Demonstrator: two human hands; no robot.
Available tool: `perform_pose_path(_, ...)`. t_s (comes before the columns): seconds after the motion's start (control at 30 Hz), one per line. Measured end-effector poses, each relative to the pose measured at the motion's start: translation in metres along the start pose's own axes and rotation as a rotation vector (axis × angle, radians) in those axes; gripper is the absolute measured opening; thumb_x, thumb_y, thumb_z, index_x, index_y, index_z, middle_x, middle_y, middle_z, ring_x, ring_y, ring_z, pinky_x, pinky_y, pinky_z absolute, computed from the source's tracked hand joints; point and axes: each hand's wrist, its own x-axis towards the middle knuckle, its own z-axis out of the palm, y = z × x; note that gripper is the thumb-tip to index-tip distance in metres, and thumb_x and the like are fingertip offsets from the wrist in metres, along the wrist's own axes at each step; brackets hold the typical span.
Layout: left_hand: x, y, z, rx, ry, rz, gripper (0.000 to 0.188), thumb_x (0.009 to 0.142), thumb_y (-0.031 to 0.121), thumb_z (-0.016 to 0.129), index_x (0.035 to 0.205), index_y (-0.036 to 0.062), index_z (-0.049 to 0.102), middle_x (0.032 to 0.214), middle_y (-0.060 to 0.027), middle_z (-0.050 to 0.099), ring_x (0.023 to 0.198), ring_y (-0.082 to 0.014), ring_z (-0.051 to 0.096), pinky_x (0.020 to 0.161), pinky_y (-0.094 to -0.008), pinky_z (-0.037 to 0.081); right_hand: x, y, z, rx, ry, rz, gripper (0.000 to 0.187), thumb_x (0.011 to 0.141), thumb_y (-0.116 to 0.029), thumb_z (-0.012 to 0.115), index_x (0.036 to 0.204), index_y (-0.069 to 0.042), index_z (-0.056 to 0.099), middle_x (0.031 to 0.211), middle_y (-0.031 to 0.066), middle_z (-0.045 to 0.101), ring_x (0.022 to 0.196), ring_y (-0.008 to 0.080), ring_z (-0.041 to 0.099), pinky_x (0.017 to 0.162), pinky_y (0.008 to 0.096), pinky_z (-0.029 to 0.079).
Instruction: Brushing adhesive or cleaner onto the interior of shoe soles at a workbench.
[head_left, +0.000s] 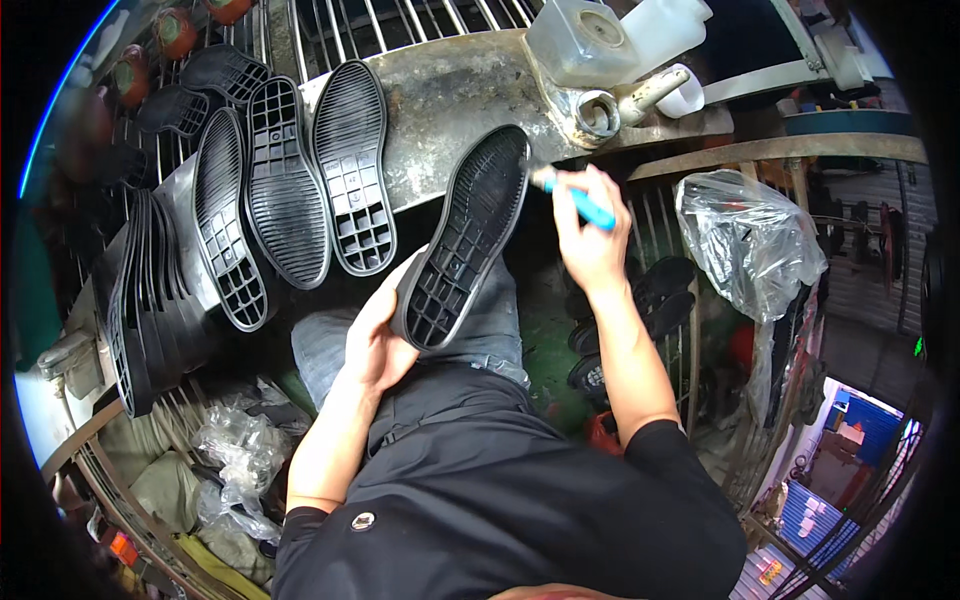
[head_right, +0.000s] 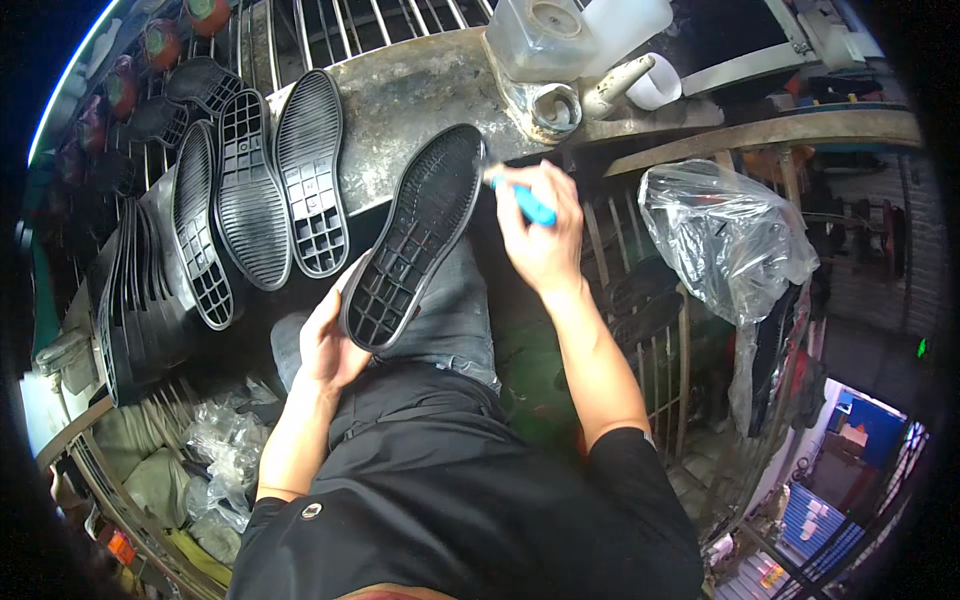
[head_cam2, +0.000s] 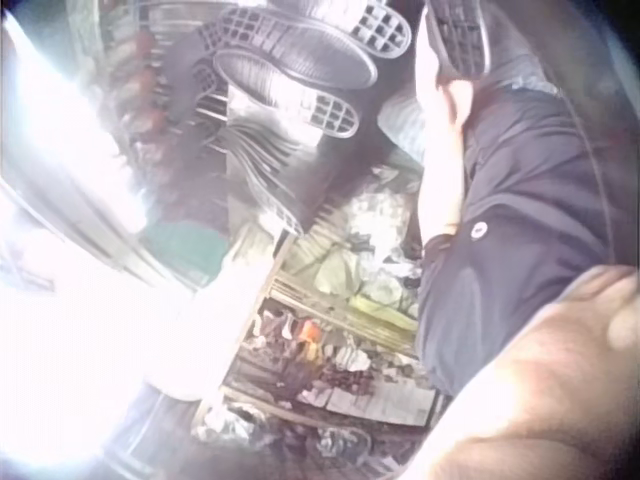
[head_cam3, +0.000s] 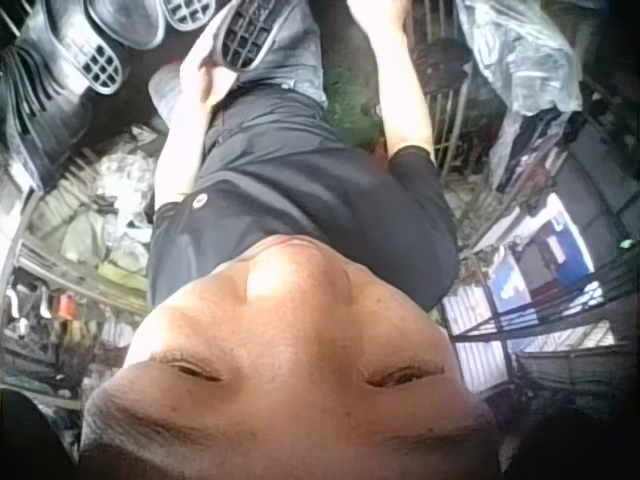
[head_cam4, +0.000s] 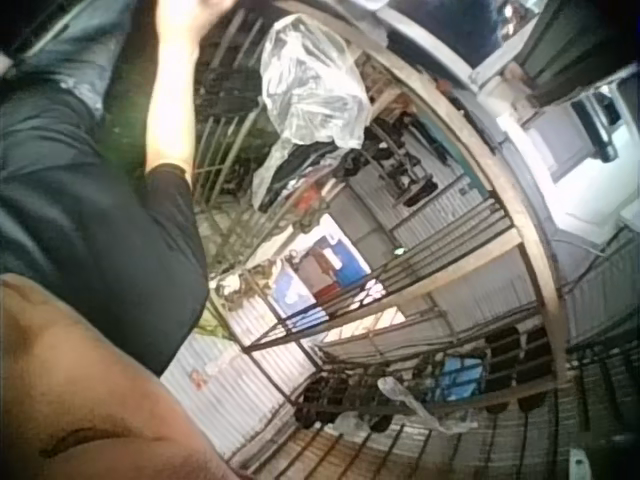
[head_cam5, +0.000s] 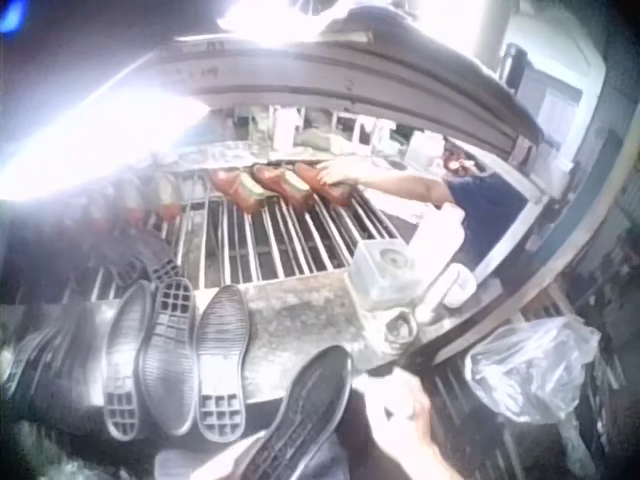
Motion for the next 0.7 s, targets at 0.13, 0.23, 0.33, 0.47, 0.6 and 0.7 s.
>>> perform_pose_path(0.13, 0.003, 0.001, 0.012, 0.132, -0.008, 0.039, 0.092, 0.106, 0.045, 0.069, 0.171, -0.0051, 0.029, 0.172, -0.0201, 0.045, 0.158, -0.0297, 0.046, 0.132, -0.0441, 0.036, 0.001, 0.0, -0.027, 0.275, -0.034, 0.367, 0.011, 0.107, -0.012, 0.07, 0.103, -0.001, 0.071, 0.09, 0.0081, 0.077, 0.086, 0.0214, 0.075, 0.086, 0.0393, 0.059)
perform_pose_path(0.23, 0.01, -0.005, -0.003, 0.079, 0.058, 0.062, 0.077, 0.115, 0.047, 0.051, 0.172, 0.0002, 0.031, 0.174, -0.019, 0.043, 0.16, -0.0315, 0.044, 0.133, -0.0494, 0.033, 0.028, 0.029, -0.027, 0.047, 0.216, 0.258, 0.014, 0.109, -0.014, 0.068, 0.113, -0.001, 0.074, 0.098, 0.0119, 0.079, 0.089, 0.0245, 0.076, 0.082, 0.0377, 0.058)
perform_pose_path(0.33, 0.014, -0.013, -0.015, 0.024, 0.123, 0.066, 0.067, 0.12, 0.049, 0.036, 0.172, 0.0063, 0.034, 0.173, -0.0175, 0.045, 0.159, -0.0339, 0.045, 0.132, -0.0568, 0.034, 0.03, 0.038, -0.028, -0.09, 0.165, 0.172, 0.014, 0.107, -0.013, 0.07, 0.113, -0.002, 0.075, 0.106, 0.0155, 0.08, 0.099, 0.0344, 0.077, 0.089, 0.0428, 0.059)
perform_pose_path(0.47, 0.018, -0.018, -0.013, -0.133, 0.176, 0.055, 0.063, 0.119, 0.05, 0.037, 0.166, 0.0093, 0.047, 0.168, -0.0142, 0.053, 0.155, -0.0345, 0.05, 0.132, -0.0592, 0.033, 0.008, 0.022, -0.015, 0.262, 0.266, 0.439, 0.015, 0.11, -0.014, 0.068, 0.111, 0.0, 0.074, 0.105, 0.0096, 0.082, 0.092, 0.0176, 0.077, 0.084, 0.0348, 0.058)
perform_pose_path(0.6, 0.017, -0.021, -0.02, -0.185, 0.154, 0.033, 0.064, 0.118, 0.052, 0.039, 0.163, 0.0073, 0.05, 0.165, -0.016, 0.056, 0.153, -0.0347, 0.052, 0.133, -0.0594, 0.032, -0.022, 0.006, 0.05, 0.283, 0.009, 0.104, 0.017, 0.103, -0.014, 0.076, 0.116, -0.004, 0.073, 0.103, 0.0107, 0.077, 0.096, 0.0301, 0.076, 0.107, 0.0525, 0.054)
perform_pose_path(0.7, 0.014, -0.02, -0.019, -0.201, 0.152, 0.036, 0.067, 0.118, 0.054, 0.037, 0.163, 0.006, 0.049, 0.164, -0.016, 0.056, 0.154, -0.0331, 0.052, 0.134, -0.0587, 0.03, -0.04, -0.029, 0.056, 0.277, -0.041, -0.044, 0.023, 0.095, -0.018, 0.078, 0.115, -0.007, 0.072, 0.105, 0.0116, 0.072, 0.102, 0.0349, 0.071, 0.117, 0.0576, 0.045)
